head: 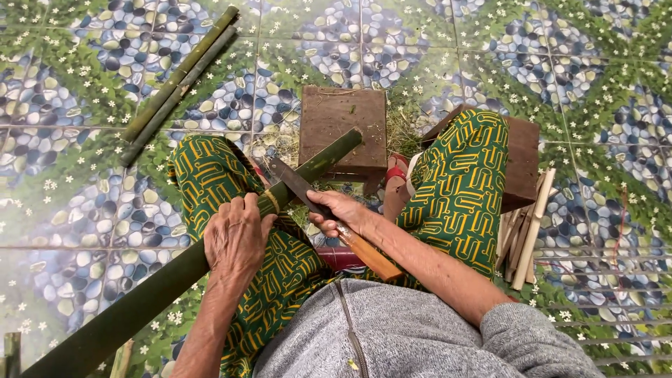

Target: The person sits on a low chair and uses a knife to scrape and carve the surface of a long green bamboo pole. They rotate the pole and continue removing the outer layer, producing shavings that fall onto a wooden block and the floor.

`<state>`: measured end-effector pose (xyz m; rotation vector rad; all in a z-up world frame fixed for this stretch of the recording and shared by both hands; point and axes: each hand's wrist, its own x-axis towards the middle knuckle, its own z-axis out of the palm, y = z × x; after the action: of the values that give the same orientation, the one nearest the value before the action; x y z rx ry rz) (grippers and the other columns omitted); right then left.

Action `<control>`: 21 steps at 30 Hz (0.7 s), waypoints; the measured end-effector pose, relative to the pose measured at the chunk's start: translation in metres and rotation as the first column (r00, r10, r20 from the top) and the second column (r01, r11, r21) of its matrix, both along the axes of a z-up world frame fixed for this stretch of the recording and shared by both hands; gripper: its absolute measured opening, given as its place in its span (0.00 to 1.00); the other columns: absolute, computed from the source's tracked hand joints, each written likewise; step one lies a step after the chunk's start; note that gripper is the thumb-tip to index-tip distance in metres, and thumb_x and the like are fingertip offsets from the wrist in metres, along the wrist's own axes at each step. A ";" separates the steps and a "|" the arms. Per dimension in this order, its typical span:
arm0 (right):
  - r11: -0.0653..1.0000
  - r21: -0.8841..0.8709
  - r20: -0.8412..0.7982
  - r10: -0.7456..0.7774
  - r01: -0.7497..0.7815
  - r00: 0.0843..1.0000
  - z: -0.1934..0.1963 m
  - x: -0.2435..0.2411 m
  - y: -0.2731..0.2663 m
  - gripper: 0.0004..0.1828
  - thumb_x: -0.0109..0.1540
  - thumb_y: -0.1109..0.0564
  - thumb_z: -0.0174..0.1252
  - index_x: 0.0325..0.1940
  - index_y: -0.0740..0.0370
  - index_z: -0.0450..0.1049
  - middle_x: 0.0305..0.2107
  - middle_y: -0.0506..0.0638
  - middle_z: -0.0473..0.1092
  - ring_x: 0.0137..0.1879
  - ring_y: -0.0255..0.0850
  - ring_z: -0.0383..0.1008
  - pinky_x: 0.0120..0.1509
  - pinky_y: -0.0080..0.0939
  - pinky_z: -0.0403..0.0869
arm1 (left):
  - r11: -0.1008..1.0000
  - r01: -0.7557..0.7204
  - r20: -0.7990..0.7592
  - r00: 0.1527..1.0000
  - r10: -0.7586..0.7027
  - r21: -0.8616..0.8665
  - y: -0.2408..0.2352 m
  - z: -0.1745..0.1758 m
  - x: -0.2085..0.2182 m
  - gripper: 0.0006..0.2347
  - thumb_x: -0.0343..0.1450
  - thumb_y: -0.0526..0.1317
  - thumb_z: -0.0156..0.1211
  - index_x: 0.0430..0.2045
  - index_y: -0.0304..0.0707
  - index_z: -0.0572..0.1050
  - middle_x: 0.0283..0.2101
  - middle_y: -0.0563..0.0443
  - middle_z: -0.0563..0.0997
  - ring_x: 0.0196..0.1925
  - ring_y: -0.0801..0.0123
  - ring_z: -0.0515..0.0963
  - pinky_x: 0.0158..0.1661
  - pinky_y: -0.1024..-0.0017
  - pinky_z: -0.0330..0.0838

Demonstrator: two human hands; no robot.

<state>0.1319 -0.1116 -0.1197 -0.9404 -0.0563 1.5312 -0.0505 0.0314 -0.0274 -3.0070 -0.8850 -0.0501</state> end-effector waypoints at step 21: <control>0.994 -0.102 0.055 -0.033 0.039 0.998 -0.008 0.011 -0.014 0.14 0.70 0.41 0.53 0.43 0.51 0.67 0.17 0.39 0.60 0.12 0.25 0.55 0.09 0.29 0.60 | 0.979 0.134 0.019 0.990 -0.138 0.152 -0.008 -0.010 0.012 0.21 0.71 0.55 0.63 0.46 0.36 0.73 0.35 0.48 0.71 0.46 0.62 0.65 0.47 0.65 0.55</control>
<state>0.1431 -0.1259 -0.1281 -1.0590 0.0020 1.4873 -0.0386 0.0232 -0.0373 -2.9263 -0.6441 -0.1546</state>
